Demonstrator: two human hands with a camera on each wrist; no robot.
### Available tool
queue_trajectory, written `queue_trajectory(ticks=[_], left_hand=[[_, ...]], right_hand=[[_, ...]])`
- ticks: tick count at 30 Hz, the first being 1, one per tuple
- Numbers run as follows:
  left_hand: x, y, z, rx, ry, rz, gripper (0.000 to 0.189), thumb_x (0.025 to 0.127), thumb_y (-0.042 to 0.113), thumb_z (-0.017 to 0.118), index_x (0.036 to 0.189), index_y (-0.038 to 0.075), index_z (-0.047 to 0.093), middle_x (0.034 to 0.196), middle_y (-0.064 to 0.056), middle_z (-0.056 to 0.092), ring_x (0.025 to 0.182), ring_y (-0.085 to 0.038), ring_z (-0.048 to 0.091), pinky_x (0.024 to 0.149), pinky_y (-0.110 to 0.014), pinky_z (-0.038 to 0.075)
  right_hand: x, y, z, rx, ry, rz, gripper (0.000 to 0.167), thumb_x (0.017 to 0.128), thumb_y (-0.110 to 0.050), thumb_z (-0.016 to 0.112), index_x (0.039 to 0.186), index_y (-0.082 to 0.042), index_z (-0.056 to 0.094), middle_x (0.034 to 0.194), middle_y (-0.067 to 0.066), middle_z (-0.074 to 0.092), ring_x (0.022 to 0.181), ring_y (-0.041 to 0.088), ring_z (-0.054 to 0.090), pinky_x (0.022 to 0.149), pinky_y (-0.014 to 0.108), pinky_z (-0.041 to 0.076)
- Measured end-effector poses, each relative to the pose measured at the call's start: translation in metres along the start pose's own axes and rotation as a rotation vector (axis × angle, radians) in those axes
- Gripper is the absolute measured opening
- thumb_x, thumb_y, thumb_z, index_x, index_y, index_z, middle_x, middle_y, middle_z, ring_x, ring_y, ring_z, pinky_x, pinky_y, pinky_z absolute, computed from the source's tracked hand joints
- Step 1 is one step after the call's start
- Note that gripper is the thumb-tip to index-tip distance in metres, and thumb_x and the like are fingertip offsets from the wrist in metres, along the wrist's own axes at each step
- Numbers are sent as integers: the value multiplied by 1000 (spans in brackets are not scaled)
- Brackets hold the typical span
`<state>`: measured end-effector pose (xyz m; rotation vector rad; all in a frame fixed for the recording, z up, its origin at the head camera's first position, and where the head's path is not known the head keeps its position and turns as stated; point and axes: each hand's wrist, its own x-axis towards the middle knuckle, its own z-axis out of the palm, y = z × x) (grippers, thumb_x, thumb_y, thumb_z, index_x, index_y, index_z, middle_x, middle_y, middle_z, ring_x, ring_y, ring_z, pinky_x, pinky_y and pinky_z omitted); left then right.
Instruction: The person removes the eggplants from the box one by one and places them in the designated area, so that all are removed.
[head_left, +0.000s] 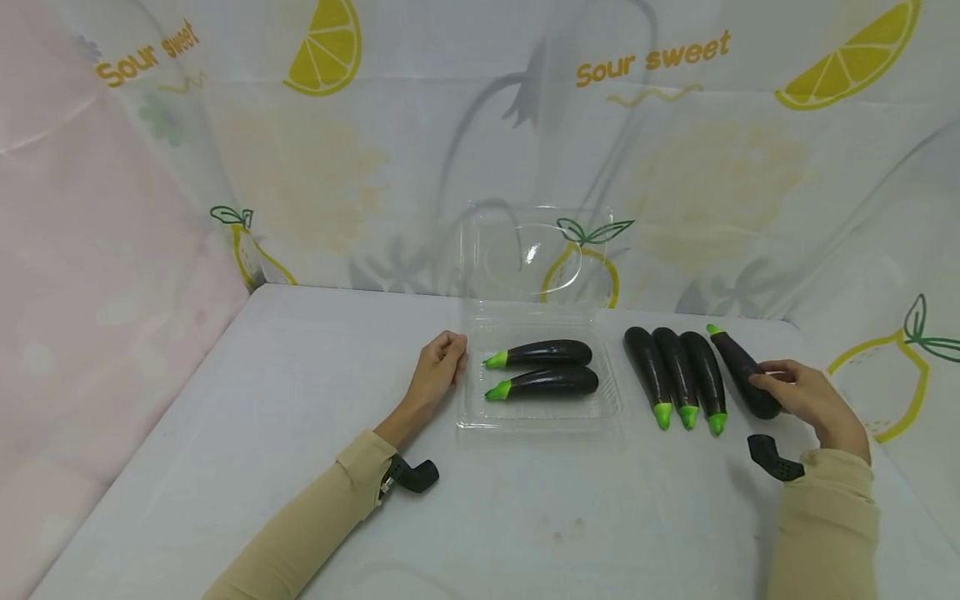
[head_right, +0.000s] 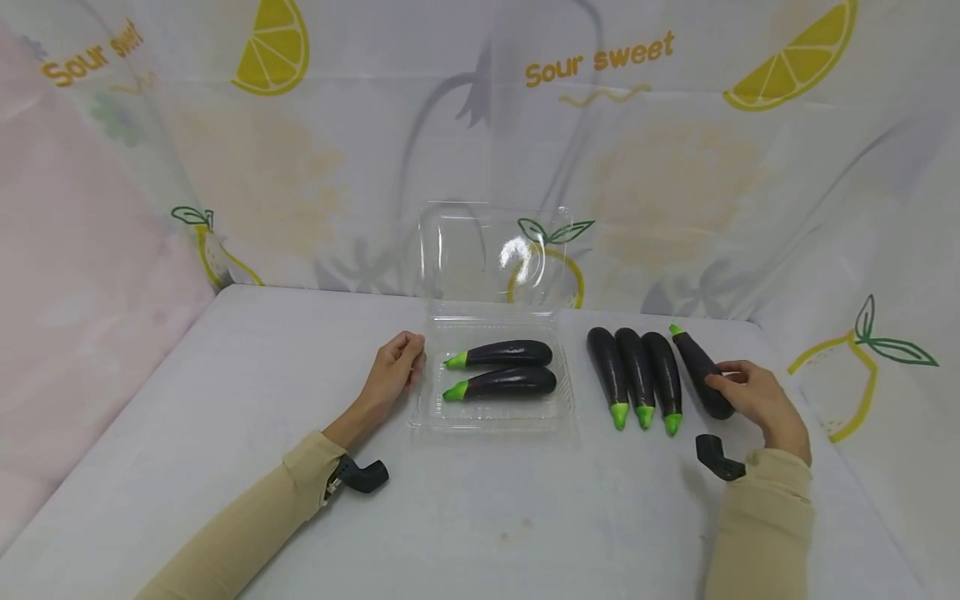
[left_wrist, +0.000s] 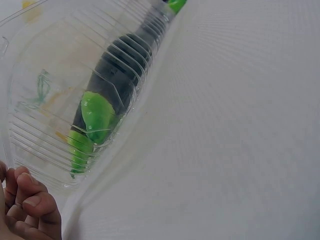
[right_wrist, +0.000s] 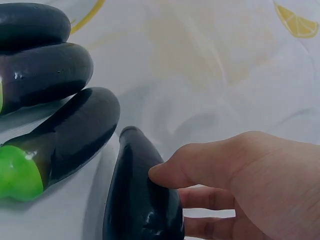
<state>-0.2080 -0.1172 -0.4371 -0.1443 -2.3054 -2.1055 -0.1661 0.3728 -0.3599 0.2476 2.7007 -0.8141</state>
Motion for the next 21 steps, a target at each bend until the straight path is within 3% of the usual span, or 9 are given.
queue_trajectory(ticks=[4, 7, 21], left_hand=[[0, 0, 0, 3, -3, 1, 30, 101, 27, 44, 95, -1, 52, 65, 3, 48, 52, -7, 41, 48, -19, 35], [0, 0, 0, 2, -4, 2, 28, 101, 27, 44, 93, 1, 52, 64, 2, 47, 52, -7, 41, 47, -19, 35], [0, -1, -1, 2, -2, -9, 27, 101, 27, 44, 94, 2, 53, 65, 2, 49, 51, -7, 41, 46, -19, 34]], right_hand=[[4, 2, 2, 14, -33, 2, 69, 97, -42, 39, 136, 14, 27, 132, 42, 34, 110, 48, 50, 83, 45, 50], [6, 2, 4, 18, -56, 6, 68, 97, -40, 39, 136, 15, 27, 131, 43, 35, 111, 48, 50, 82, 41, 53], [5, -2, 4, 9, -96, -2, 67, 99, -38, 35, 136, 17, 22, 129, 45, 32, 112, 52, 47, 85, 44, 52]])
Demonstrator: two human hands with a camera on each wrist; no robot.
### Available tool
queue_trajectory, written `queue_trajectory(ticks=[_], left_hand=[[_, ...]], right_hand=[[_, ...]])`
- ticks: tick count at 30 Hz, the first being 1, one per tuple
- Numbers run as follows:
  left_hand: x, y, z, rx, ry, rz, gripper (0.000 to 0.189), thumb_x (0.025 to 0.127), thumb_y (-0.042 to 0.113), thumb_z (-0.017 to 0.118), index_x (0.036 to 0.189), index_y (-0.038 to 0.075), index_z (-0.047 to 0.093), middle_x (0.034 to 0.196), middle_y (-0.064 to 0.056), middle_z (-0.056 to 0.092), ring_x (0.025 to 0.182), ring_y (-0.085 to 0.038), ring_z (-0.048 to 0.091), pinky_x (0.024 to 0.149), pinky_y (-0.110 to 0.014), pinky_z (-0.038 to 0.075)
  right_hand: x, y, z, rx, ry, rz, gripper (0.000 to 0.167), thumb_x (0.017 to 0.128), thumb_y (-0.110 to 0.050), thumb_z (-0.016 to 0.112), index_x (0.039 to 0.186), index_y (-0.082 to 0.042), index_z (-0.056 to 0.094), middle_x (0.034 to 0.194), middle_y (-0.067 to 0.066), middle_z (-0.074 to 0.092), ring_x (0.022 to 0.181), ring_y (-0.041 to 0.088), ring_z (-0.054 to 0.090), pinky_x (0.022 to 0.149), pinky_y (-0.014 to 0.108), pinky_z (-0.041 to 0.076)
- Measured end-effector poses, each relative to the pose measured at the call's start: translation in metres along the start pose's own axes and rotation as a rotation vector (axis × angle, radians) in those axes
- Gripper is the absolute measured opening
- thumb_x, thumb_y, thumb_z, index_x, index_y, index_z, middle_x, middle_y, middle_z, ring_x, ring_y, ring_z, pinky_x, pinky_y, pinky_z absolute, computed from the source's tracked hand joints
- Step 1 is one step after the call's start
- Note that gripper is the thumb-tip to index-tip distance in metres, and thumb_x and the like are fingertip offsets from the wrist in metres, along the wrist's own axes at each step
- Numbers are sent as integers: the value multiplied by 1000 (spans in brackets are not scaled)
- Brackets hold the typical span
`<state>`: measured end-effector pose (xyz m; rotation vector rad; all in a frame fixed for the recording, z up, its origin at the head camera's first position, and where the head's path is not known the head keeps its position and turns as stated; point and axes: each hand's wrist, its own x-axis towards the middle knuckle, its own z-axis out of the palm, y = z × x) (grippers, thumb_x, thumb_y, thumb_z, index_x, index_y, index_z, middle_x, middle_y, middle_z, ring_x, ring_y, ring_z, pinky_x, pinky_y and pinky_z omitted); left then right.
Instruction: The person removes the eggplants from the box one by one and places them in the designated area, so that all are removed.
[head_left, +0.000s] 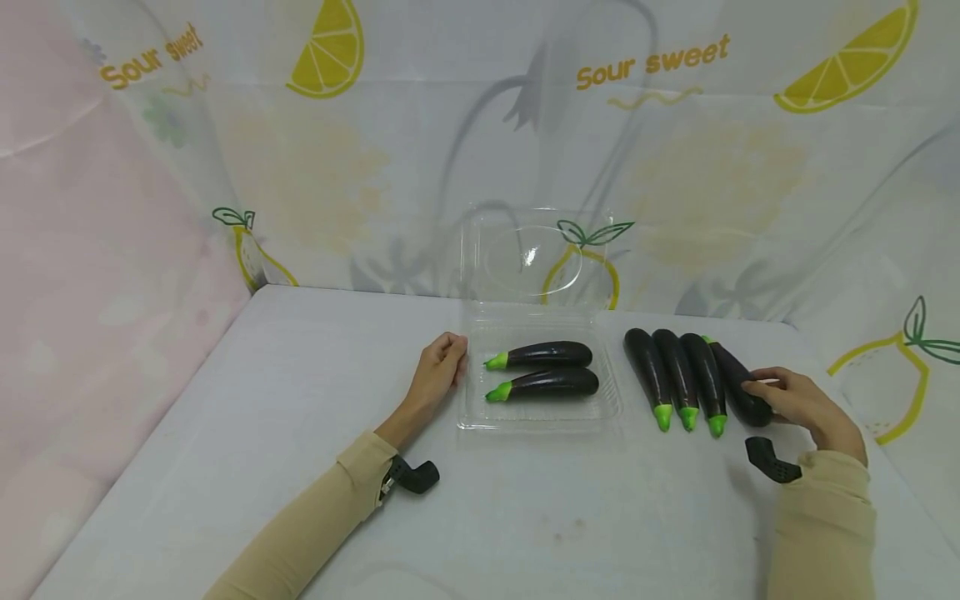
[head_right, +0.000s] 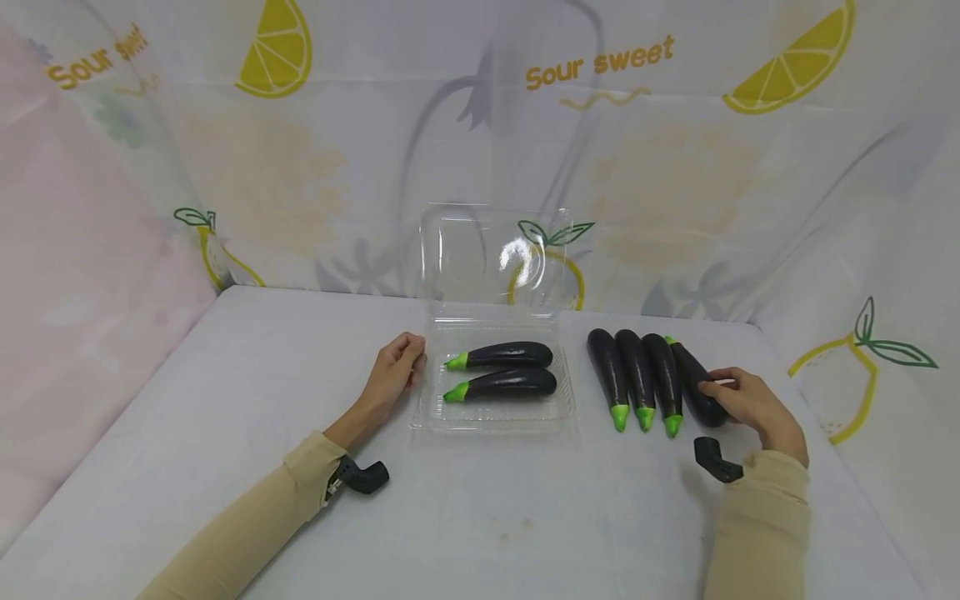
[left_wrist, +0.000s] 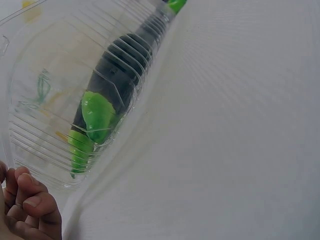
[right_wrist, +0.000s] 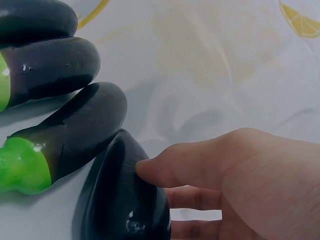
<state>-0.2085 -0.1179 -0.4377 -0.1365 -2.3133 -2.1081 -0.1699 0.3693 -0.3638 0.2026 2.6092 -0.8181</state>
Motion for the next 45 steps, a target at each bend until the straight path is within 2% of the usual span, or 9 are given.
queue_trajectory(ticks=[13, 29, 33, 39, 43, 45], left_hand=[[0, 0, 0, 15, 8, -6, 28, 101, 26, 44, 96, 0, 54, 65, 2, 49, 51, -8, 41, 46, -20, 35], [-1, 0, 0, 1, -6, 10, 29, 100, 30, 45, 92, 3, 52, 64, 3, 48, 51, -8, 41, 46, -20, 34], [-1, -1, 0, -2, -10, 9, 29, 100, 29, 45, 93, 3, 52, 63, 3, 49, 51, -8, 41, 45, -20, 34], [0, -2, 0, -10, -14, 9, 29, 101, 28, 44, 94, 1, 53, 63, 2, 49, 50, -8, 41, 45, -20, 33], [1, -2, -1, -8, -16, 16, 33, 100, 32, 45, 93, 0, 52, 64, 3, 49, 50, -7, 41, 45, -20, 33], [1, -2, -1, -5, -17, 15, 34, 100, 34, 45, 93, 1, 51, 64, 3, 49, 51, -7, 41, 45, -20, 33]], right_hand=[[0, 1, 2, 40, -24, 2, 72, 100, -42, 34, 138, 15, 17, 132, 44, 29, 118, 53, 41, 89, 47, 50], [0, 1, 4, 74, -52, -5, 78, 99, -48, 35, 140, 15, 13, 135, 44, 25, 123, 53, 37, 90, 45, 51], [-3, 1, 3, 57, -36, -13, 80, 98, -50, 34, 140, 15, 14, 136, 45, 25, 122, 53, 40, 90, 45, 51], [-8, 0, -2, 61, 33, -31, 77, 98, -50, 32, 141, 12, 17, 137, 43, 25, 114, 52, 48, 89, 51, 46], [-9, -1, -4, 56, 70, -49, 73, 99, -47, 32, 140, 12, 21, 137, 42, 28, 112, 47, 51, 88, 49, 48], [-9, -1, -5, 49, 76, -50, 73, 99, -47, 32, 140, 12, 22, 137, 42, 28, 112, 47, 51, 85, 43, 50]])
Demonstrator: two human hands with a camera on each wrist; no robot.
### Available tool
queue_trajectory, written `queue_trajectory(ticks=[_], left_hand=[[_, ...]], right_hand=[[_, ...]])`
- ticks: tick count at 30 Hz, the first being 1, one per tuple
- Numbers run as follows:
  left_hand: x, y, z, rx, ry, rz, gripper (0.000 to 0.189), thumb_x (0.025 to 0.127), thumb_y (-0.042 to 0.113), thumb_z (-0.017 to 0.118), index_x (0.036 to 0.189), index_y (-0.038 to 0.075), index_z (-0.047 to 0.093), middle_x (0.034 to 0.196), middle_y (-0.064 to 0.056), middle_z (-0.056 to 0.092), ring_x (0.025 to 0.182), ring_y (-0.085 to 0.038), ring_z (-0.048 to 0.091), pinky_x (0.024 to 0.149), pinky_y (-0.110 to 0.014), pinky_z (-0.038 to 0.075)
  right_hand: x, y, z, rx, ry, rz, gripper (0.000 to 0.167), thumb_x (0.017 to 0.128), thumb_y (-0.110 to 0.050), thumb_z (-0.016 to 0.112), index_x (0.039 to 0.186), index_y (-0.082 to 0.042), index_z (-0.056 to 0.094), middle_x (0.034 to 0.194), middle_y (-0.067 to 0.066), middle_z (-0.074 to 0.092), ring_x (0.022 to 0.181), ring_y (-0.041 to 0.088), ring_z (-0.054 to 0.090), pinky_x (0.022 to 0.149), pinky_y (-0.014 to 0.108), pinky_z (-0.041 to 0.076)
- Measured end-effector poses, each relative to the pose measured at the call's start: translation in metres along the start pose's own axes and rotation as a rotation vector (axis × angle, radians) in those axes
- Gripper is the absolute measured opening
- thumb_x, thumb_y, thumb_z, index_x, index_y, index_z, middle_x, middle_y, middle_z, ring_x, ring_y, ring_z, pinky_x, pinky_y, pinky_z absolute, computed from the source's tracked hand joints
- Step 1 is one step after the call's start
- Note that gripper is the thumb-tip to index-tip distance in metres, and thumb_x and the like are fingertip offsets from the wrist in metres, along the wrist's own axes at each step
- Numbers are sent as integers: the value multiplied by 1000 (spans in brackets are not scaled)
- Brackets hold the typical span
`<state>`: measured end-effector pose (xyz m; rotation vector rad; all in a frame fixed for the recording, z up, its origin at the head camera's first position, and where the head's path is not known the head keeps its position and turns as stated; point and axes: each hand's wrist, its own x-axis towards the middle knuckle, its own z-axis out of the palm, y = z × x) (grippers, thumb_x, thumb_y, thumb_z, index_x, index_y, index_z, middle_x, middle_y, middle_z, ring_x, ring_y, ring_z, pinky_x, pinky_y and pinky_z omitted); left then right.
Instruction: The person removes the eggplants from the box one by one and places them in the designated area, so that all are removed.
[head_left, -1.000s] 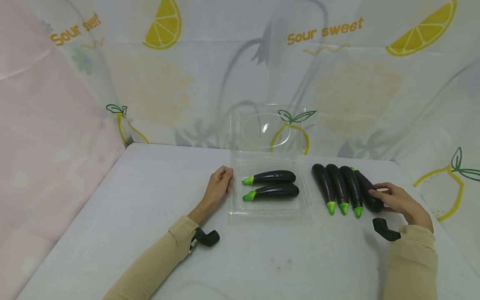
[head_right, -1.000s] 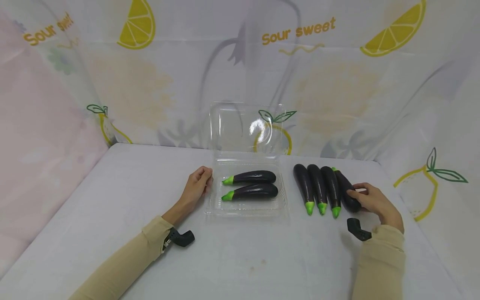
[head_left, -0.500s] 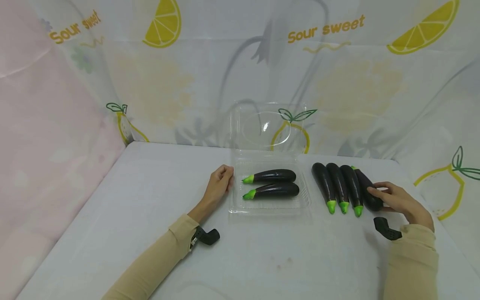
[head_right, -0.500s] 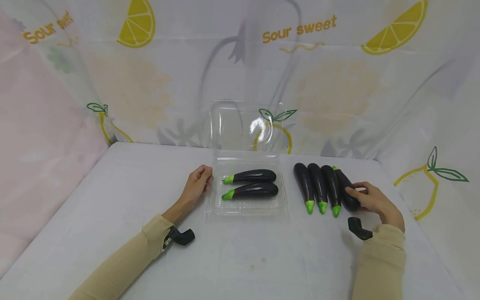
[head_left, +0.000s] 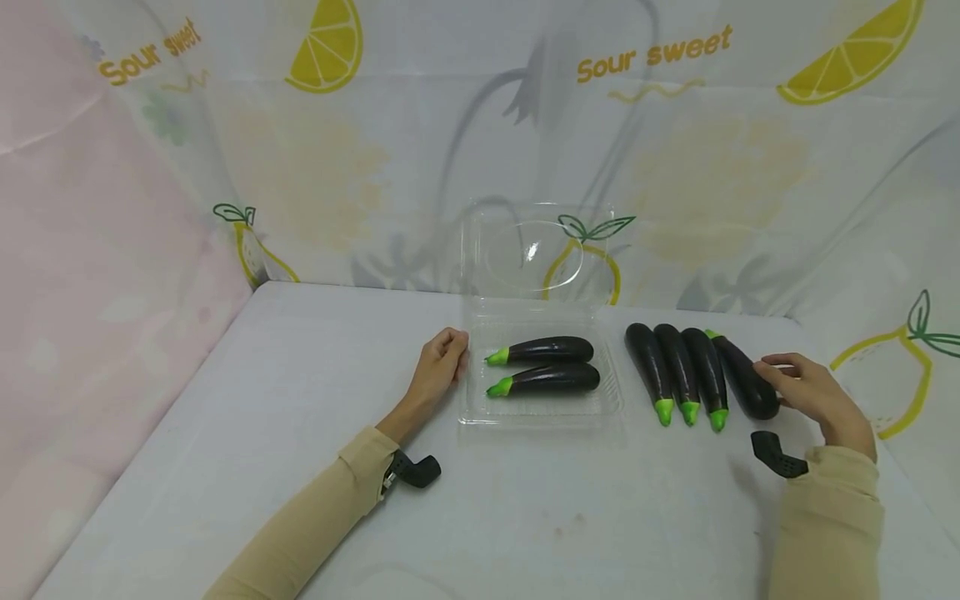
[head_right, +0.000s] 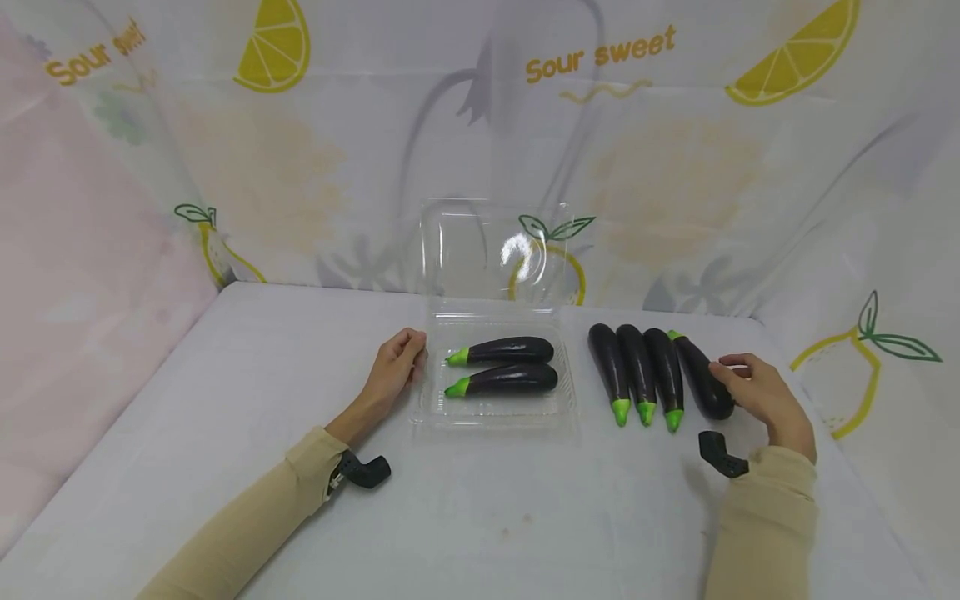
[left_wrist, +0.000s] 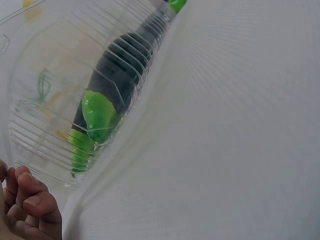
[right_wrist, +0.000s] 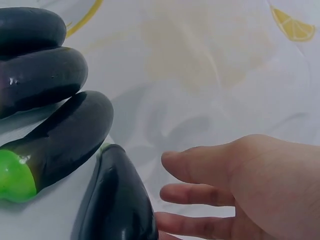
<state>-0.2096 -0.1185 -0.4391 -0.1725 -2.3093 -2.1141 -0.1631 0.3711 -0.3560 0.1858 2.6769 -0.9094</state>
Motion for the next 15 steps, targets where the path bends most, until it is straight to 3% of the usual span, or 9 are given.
queue_trajectory(ticks=[6, 15], left_hand=[[0, 0, 0, 3, 0, -4, 35, 100, 32, 45, 94, -1, 51, 64, 3, 49, 50, -7, 41, 45, -19, 33], [-1, 1, 0, 2, 1, 4, 30, 101, 29, 44, 93, 1, 52, 64, 3, 49, 50, -8, 41, 45, -20, 34]], right_hand=[[1, -1, 0, -22, 21, -14, 71, 99, -45, 32, 138, 14, 25, 134, 42, 31, 112, 47, 50, 78, 34, 54], [-1, 0, -1, -17, -18, 27, 74, 99, -50, 28, 141, 11, 19, 139, 43, 22, 114, 53, 44, 89, 59, 39]])
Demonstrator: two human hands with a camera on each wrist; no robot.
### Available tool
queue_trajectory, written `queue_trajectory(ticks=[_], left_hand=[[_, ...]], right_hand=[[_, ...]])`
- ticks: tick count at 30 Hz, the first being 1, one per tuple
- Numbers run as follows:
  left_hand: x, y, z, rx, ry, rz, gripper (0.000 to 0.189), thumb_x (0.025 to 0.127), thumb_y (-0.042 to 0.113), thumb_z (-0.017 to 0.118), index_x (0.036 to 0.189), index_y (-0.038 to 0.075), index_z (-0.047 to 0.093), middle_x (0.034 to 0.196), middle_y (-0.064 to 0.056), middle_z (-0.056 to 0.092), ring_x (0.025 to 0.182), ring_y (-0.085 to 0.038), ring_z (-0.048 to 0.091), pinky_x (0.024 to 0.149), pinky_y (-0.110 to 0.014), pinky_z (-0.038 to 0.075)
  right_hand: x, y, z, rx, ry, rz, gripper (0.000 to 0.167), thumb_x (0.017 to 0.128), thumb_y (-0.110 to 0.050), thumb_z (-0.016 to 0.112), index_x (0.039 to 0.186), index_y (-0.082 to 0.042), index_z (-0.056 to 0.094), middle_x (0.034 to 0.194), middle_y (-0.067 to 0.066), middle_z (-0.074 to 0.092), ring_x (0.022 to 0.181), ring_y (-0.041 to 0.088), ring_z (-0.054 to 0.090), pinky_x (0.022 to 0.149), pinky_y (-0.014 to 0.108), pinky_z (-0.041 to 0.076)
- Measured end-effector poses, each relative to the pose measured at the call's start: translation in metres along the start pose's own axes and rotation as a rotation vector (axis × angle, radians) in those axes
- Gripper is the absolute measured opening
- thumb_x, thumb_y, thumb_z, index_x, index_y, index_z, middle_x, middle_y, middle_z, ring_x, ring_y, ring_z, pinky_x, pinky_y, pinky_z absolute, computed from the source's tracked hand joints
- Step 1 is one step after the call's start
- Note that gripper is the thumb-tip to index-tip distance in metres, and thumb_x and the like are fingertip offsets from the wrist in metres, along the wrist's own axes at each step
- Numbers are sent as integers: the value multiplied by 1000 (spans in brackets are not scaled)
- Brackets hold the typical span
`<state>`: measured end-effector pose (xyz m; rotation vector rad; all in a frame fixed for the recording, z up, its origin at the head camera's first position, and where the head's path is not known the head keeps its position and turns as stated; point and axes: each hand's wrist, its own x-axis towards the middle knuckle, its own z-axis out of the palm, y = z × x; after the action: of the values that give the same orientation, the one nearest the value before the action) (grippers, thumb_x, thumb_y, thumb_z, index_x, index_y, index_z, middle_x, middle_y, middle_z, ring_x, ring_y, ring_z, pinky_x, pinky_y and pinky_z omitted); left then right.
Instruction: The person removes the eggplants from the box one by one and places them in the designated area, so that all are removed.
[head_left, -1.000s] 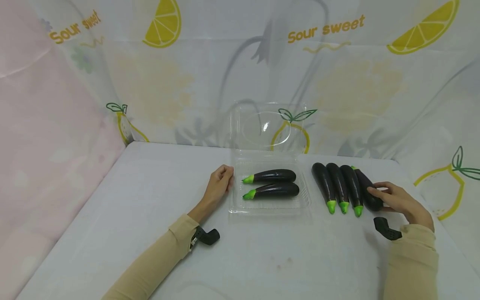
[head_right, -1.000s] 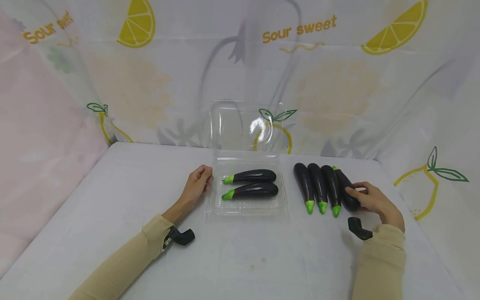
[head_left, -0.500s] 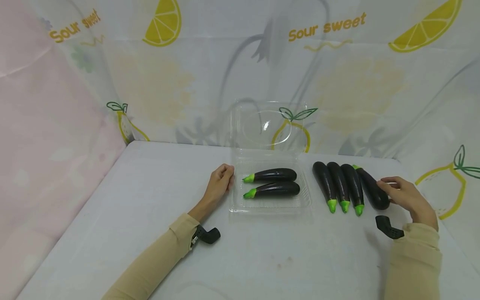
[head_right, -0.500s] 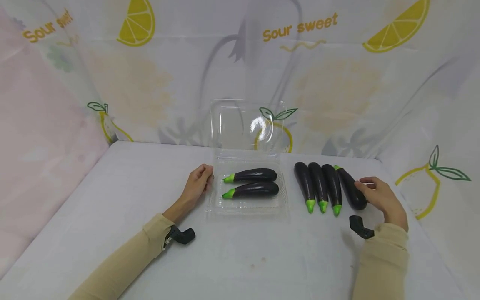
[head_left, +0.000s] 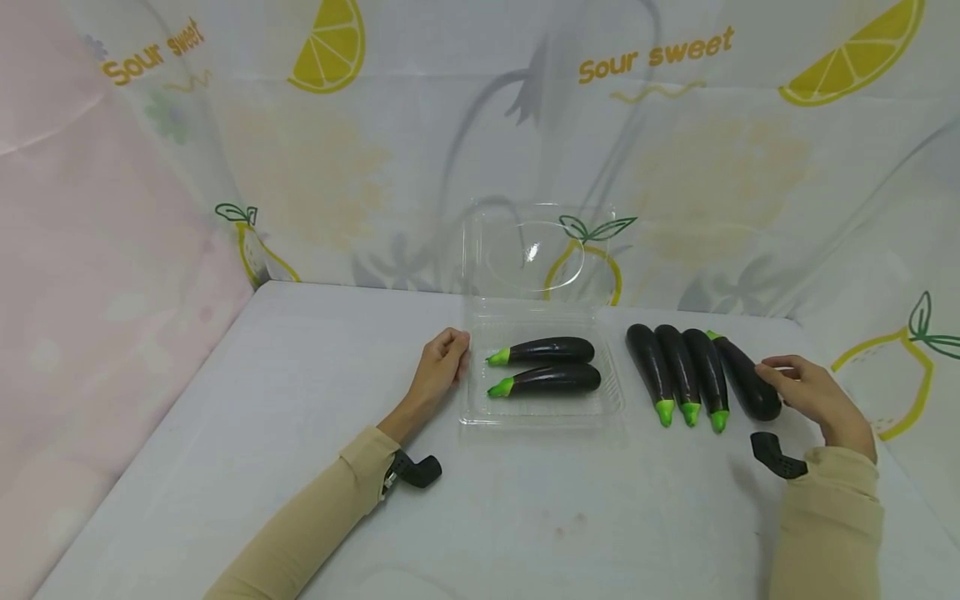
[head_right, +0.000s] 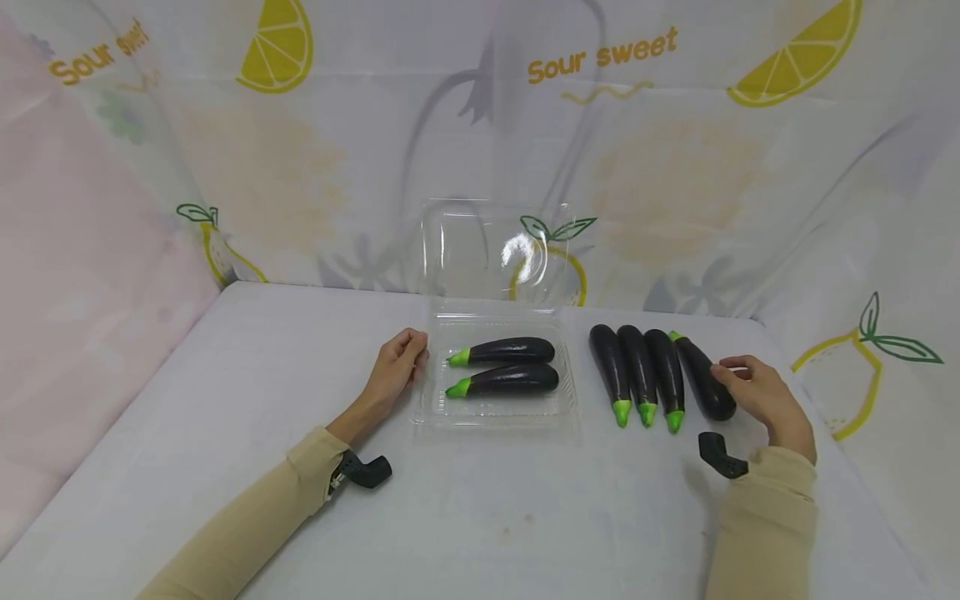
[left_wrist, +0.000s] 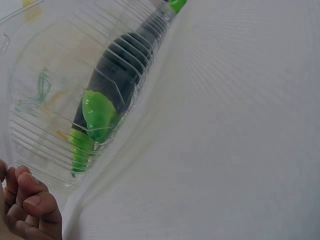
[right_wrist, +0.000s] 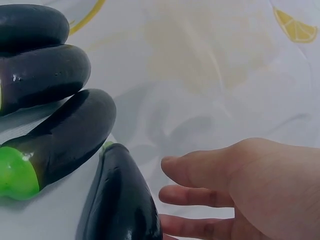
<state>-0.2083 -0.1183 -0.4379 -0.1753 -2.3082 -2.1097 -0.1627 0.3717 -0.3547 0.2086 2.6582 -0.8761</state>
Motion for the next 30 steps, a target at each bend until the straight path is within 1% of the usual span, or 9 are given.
queue_trajectory(ticks=[6, 11, 13, 19, 22, 24, 26, 27, 30], left_hand=[[0, 1, 0, 1, 0, 4, 31, 101, 29, 44, 93, 0, 52, 63, 4, 48, 50, -7, 41, 45, -20, 34], [0, 1, 0, 2, -3, -8, 33, 101, 28, 43, 97, -3, 52, 63, 4, 49, 49, -8, 41, 45, -20, 34], [0, 2, -1, 0, -9, -15, 33, 101, 27, 43, 99, -5, 52, 63, 4, 49, 49, -8, 41, 45, -20, 35], [0, 2, -2, -11, -18, -14, 34, 101, 27, 43, 101, -6, 52, 63, 5, 49, 50, -7, 42, 45, -20, 35], [-2, 5, -1, -4, -13, -12, 33, 101, 27, 44, 99, -5, 52, 63, 4, 49, 50, -7, 41, 45, -19, 35], [-1, 4, 0, -5, -9, -11, 32, 101, 27, 44, 97, -4, 52, 63, 3, 49, 50, -7, 41, 46, -20, 34], [-1, 4, 0, -8, -6, -17, 30, 101, 26, 44, 97, -3, 53, 64, 3, 49, 50, -8, 41, 46, -20, 34], [0, 0, 0, -10, 1, -10, 30, 101, 27, 44, 96, -2, 53, 63, 3, 49, 50, -7, 41, 45, -20, 34], [1, 0, 0, -12, 4, -12, 31, 100, 27, 45, 96, -2, 53, 63, 4, 48, 50, -7, 41, 45, -20, 34]], right_hand=[[-1, -1, 0, 8, 7, -1, 75, 99, -50, 28, 142, 11, 18, 139, 43, 21, 115, 54, 44, 87, 58, 39], [-1, -4, 2, 12, 63, -16, 73, 99, -49, 29, 142, 10, 21, 140, 42, 20, 122, 57, 31, 91, 66, 31], [0, -8, 3, 8, 107, -55, 70, 99, -47, 31, 141, 8, 24, 139, 40, 24, 123, 56, 28, 91, 66, 31], [1, -28, 11, -24, 222, -251, 56, 100, -38, 39, 138, 4, 35, 134, 33, 38, 121, 53, 37, 86, 59, 39], [1, -42, 16, -24, 250, -357, 51, 99, -34, 44, 135, 2, 41, 131, 29, 43, 117, 17, 49, 91, 38, 43], [2, -51, 20, -20, 257, -431, 46, 99, -30, 47, 133, 1, 44, 129, 26, 47, 108, -7, 44, 89, 18, 41], [2, -60, 24, -28, 256, -496, 42, 99, -26, 49, 132, -1, 46, 126, 22, 50, 96, -23, 32, 79, 4, 34], [1, -66, 27, -30, 252, -522, 40, 98, -25, 50, 131, -2, 47, 125, 20, 52, 95, -23, 34, 77, 1, 34], [-1, -85, 35, -47, 223, -586, 37, 97, -23, 52, 130, -6, 49, 124, 16, 54, 97, -16, 43, 80, 6, 37]])
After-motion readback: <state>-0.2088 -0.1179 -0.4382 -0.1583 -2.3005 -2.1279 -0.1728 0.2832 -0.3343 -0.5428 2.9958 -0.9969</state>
